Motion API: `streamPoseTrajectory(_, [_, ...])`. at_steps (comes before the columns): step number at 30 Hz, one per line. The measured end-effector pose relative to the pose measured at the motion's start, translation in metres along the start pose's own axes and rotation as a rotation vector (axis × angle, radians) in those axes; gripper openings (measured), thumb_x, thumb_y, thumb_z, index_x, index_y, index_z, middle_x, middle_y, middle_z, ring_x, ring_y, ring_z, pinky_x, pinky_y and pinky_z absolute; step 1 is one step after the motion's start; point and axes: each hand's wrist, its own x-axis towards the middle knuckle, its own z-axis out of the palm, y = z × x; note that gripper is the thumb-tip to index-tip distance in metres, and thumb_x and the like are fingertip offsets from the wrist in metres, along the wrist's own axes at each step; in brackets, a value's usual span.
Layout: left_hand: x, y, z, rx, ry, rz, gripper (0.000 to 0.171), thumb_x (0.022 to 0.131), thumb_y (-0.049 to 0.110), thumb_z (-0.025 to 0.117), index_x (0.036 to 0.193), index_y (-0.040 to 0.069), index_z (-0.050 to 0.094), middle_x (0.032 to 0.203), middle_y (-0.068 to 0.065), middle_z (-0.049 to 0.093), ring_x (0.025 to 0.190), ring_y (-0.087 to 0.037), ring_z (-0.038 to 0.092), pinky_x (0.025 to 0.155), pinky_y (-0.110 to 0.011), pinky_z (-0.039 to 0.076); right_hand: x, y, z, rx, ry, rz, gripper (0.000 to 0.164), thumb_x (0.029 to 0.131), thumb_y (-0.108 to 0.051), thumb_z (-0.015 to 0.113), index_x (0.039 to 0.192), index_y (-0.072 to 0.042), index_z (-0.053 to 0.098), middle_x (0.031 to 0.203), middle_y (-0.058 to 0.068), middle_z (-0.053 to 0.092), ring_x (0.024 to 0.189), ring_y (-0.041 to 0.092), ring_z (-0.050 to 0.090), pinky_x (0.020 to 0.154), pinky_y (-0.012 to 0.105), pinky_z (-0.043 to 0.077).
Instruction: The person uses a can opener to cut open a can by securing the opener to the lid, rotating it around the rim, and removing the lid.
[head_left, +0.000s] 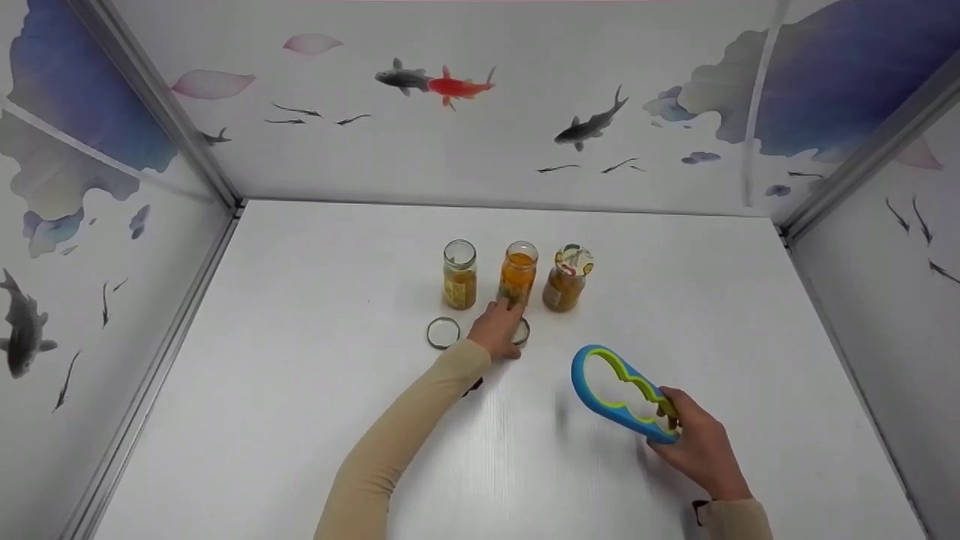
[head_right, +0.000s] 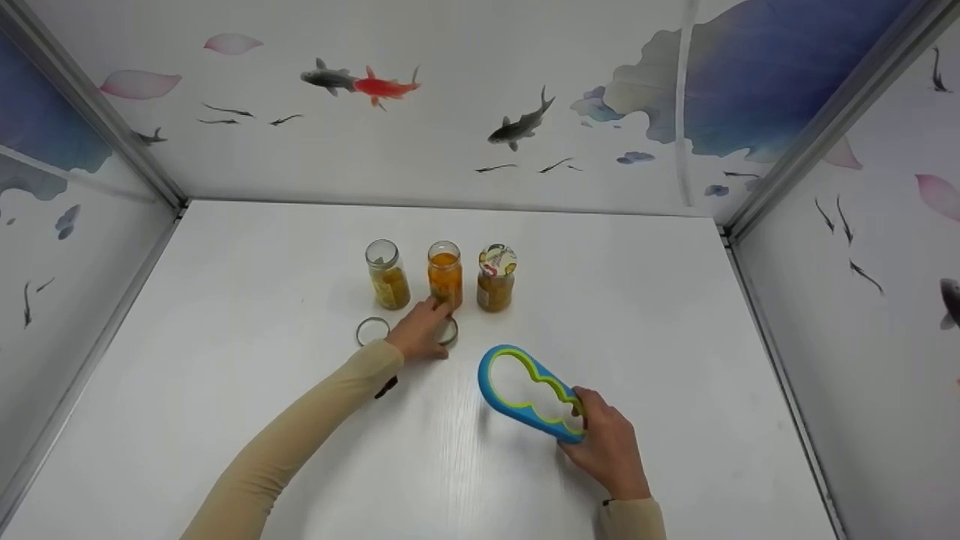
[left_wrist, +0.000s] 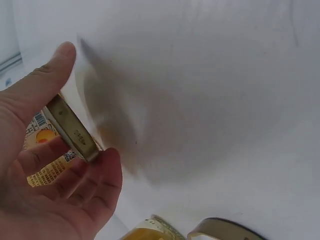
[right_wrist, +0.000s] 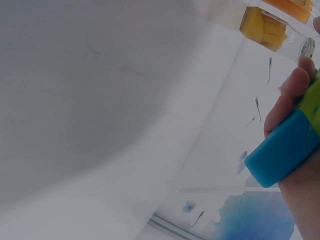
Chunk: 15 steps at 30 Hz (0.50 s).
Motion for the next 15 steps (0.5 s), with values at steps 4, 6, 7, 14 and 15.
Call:
streamPoseTrajectory(4, [0.0014, 0.0011, 0.0006, -0.024, -0.035, -0.050, 0.072, 0.068, 0.017, 0.078, 0.129, 0.012, 0.041, 0.124, -0.016, 0.039, 0.109, -0.028, 0.040, 0.083, -0.037, 0.043, -0.0004, -0.0001, -0.0006, 0.001, -0.001, 0.004, 0.067, 0.056, -0.008, 0.081, 0.115, -0.005, 0.048, 0.089, 0.003, 0.055, 0.069, 0.018, 0.047, 0.059, 0.035, 0.043])
streamPoseTrajectory(6, [0.0014, 0.0024, -0.0004, -0.033, -0.043, -0.055, 0.072, 0.068, 0.015, 0.077, 0.129, 0.011, 0.041, 0.124, -0.018, 0.038, 0.109, -0.029, 0.040, 0.083, -0.037, 0.043, -0.0005, -0.0007, -0.0010, 0.005, 0.002, 0.010, 0.066, 0.056, -0.008, 0.080, 0.115, -0.005, 0.048, 0.090, 0.004, 0.055, 0.070, 0.018, 0.048, 0.060, 0.036, 0.044])
streamPoseTrajectory(7, [0.0011, 0.0033, -0.0010, -0.026, -0.046, -0.053, 0.071, 0.068, 0.014, 0.077, 0.129, 0.010, 0.041, 0.124, -0.019, 0.039, 0.108, -0.030, 0.040, 0.083, -0.037, 0.043, -0.0005, -0.0009, -0.0011, 0.006, 0.003, 0.012, 0.067, 0.056, -0.008, 0.080, 0.115, -0.005, 0.048, 0.091, 0.004, 0.056, 0.070, 0.019, 0.048, 0.060, 0.037, 0.044])
streamPoseTrajectory(14, [0.0000, 0.0052, -0.0021, 0.002, -0.044, -0.049, 0.066, 0.068, 0.014, 0.076, 0.125, 0.009, 0.045, 0.119, -0.017, 0.042, 0.105, -0.028, 0.042, 0.080, -0.037, 0.044, -0.0025, -0.0001, -0.0010, 0.002, -0.004, 0.040, 0.068, 0.056, -0.005, 0.080, 0.116, -0.004, 0.048, 0.092, 0.006, 0.056, 0.071, 0.019, 0.048, 0.062, 0.039, 0.044])
streamPoseTrajectory(15, [-0.0002, 0.0053, -0.0021, -0.003, -0.043, -0.051, 0.066, 0.068, 0.014, 0.076, 0.125, 0.009, 0.045, 0.119, -0.017, 0.041, 0.106, -0.028, 0.042, 0.080, -0.037, 0.044, -0.0028, 0.0000, -0.0009, 0.002, -0.003, 0.041, 0.068, 0.056, -0.005, 0.080, 0.116, -0.004, 0.048, 0.092, 0.006, 0.056, 0.071, 0.019, 0.048, 0.062, 0.039, 0.044])
